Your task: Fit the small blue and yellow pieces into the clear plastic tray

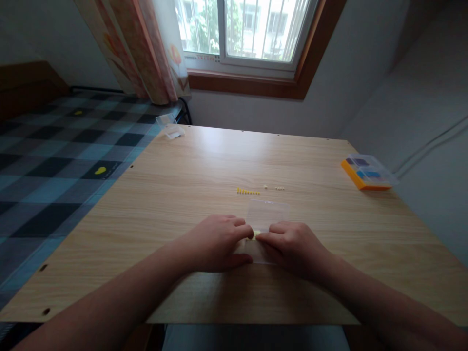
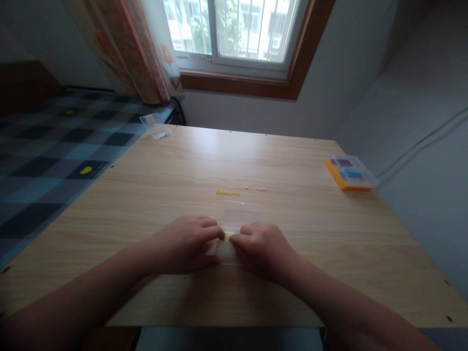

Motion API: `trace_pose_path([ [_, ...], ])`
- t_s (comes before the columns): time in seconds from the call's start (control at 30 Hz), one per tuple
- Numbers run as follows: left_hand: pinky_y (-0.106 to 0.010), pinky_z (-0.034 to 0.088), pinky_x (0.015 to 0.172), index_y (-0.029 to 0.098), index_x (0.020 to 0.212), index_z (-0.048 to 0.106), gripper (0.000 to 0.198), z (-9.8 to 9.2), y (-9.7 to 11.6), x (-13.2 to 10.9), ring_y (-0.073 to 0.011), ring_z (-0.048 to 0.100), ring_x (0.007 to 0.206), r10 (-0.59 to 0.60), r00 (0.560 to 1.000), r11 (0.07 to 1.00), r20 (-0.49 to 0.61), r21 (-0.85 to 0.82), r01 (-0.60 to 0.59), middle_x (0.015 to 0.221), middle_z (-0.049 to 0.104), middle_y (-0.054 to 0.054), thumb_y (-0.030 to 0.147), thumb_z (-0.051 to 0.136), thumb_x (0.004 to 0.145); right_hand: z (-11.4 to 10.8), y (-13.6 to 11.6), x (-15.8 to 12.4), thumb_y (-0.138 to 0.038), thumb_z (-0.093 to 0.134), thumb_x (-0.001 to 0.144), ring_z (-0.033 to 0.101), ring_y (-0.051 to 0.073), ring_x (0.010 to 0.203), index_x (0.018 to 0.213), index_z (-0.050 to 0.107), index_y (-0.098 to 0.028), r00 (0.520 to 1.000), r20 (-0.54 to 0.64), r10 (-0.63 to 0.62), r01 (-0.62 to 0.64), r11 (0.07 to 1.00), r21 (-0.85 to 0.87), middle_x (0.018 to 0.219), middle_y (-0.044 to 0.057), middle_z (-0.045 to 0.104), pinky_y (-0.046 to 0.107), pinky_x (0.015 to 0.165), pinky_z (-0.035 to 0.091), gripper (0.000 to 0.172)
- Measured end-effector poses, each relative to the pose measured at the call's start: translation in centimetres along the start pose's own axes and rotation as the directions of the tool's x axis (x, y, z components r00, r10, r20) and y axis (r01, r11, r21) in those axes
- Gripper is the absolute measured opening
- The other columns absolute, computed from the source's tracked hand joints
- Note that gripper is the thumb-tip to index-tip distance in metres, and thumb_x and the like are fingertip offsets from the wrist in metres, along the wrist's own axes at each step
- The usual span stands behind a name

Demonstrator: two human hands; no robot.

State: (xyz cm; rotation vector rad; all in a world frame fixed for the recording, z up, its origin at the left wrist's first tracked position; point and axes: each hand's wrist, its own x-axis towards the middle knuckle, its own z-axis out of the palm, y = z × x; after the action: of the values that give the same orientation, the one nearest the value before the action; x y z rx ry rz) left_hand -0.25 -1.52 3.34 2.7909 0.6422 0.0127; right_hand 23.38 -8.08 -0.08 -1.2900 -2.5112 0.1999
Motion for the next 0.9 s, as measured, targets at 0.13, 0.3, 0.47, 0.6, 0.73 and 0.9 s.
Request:
trace_pose_path([
  [0.13, -0.033, 0.048, 0.069, 0.021, 0.1, 0.068, 0.025, 0.11, -0.07, -0.04, -0.0239, 0.067, 0.083, 0.003, 1.0, 1.0, -0.016, -0.011, -0.003, 0.093, 0.071, -0.003, 0.042, 0.075, 0.087, -0.14, -0.02, -0.05, -0.022, 0.051, 0.099, 0.051, 0.013, 0.062, 0.089, 0.074, -0.02, 1.0, -0.015, -0.005, 0.005, 1.0, 0.025, 0.072, 0.002, 0.063, 0.029, 0.059, 0.028, 0.026],
  [0.3, -0.031, 0.047, 0.07, 0.022, 0.102, 0.068, 0.026, 0.43, -0.21, -0.09, -0.0234, 0.067, 0.084, 0.001, 1.0, 1.0, -0.021, -0.025, -0.001, 0.094, 0.071, -0.003, 0.042, 0.076, 0.087, -0.52, -0.08, -0.19, -0.017, 0.049, 0.096, 0.053, 0.013, 0.063, 0.088, 0.073, -0.018, 0.999, -0.041, -0.011, 0.015, 0.996, 0.093, 0.074, 0.003, 0.064, 0.028, 0.06, 0.031, 0.025],
  [0.47, -0.03, 0.046, 0.068, 0.022, 0.099, 0.069, 0.022, 0.49, -0.24, -0.23, -0.0227, 0.066, 0.083, 0.024, 1.0, 0.999, -0.013, -0.021, -0.024, 0.094, 0.071, -0.003, 0.041, 0.075, 0.088, -0.62, -0.18, -0.19, -0.016, 0.053, 0.091, 0.05, 0.012, 0.062, 0.079, 0.07, -0.017, 1.0, -0.023, -0.014, 0.016, 0.995, 0.099, 0.073, 0.002, 0.062, 0.028, 0.059, 0.03, 0.021],
  [0.6, -0.03, 0.046, 0.068, 0.022, 0.099, 0.07, 0.018, 0.36, -0.23, -0.3, -0.0208, 0.066, 0.08, 0.07, 0.997, 0.997, -0.025, -0.031, -0.071, 0.092, 0.07, -0.003, 0.037, 0.073, 0.089, -0.51, -0.13, -0.13, -0.017, 0.052, 0.095, 0.049, 0.012, 0.062, 0.083, 0.072, -0.018, 0.999, -0.032, -0.013, 0.016, 0.995, 0.103, 0.071, 0.002, 0.06, 0.028, 0.059, 0.029, 0.024],
  [0.73, -0.029, 0.045, 0.066, 0.022, 0.097, 0.07, 0.016, 0.29, -0.23, -0.28, -0.0202, 0.065, 0.078, 0.08, 0.996, 0.996, -0.026, -0.034, -0.081, 0.09, 0.069, -0.002, 0.035, 0.075, 0.088, -0.51, -0.05, -0.15, -0.018, 0.051, 0.096, 0.047, 0.012, 0.06, 0.089, 0.075, -0.019, 1.0, -0.028, -0.005, 0.008, 0.994, 0.11, 0.071, 0.002, 0.06, 0.028, 0.058, 0.028, 0.025],
  [0.9, -0.028, 0.043, 0.066, 0.022, 0.093, 0.072, 0.015, 0.38, -0.27, -0.29, -0.0186, 0.063, 0.076, 0.083, 0.996, 0.996, -0.029, -0.028, -0.084, 0.087, 0.068, -0.002, 0.036, 0.074, 0.089, -0.46, -0.14, -0.23, -0.018, 0.052, 0.096, 0.046, 0.011, 0.06, 0.089, 0.075, -0.019, 1.0, -0.028, -0.001, 0.003, 0.995, 0.095, 0.07, 0.001, 0.06, 0.028, 0.058, 0.026, 0.024],
])
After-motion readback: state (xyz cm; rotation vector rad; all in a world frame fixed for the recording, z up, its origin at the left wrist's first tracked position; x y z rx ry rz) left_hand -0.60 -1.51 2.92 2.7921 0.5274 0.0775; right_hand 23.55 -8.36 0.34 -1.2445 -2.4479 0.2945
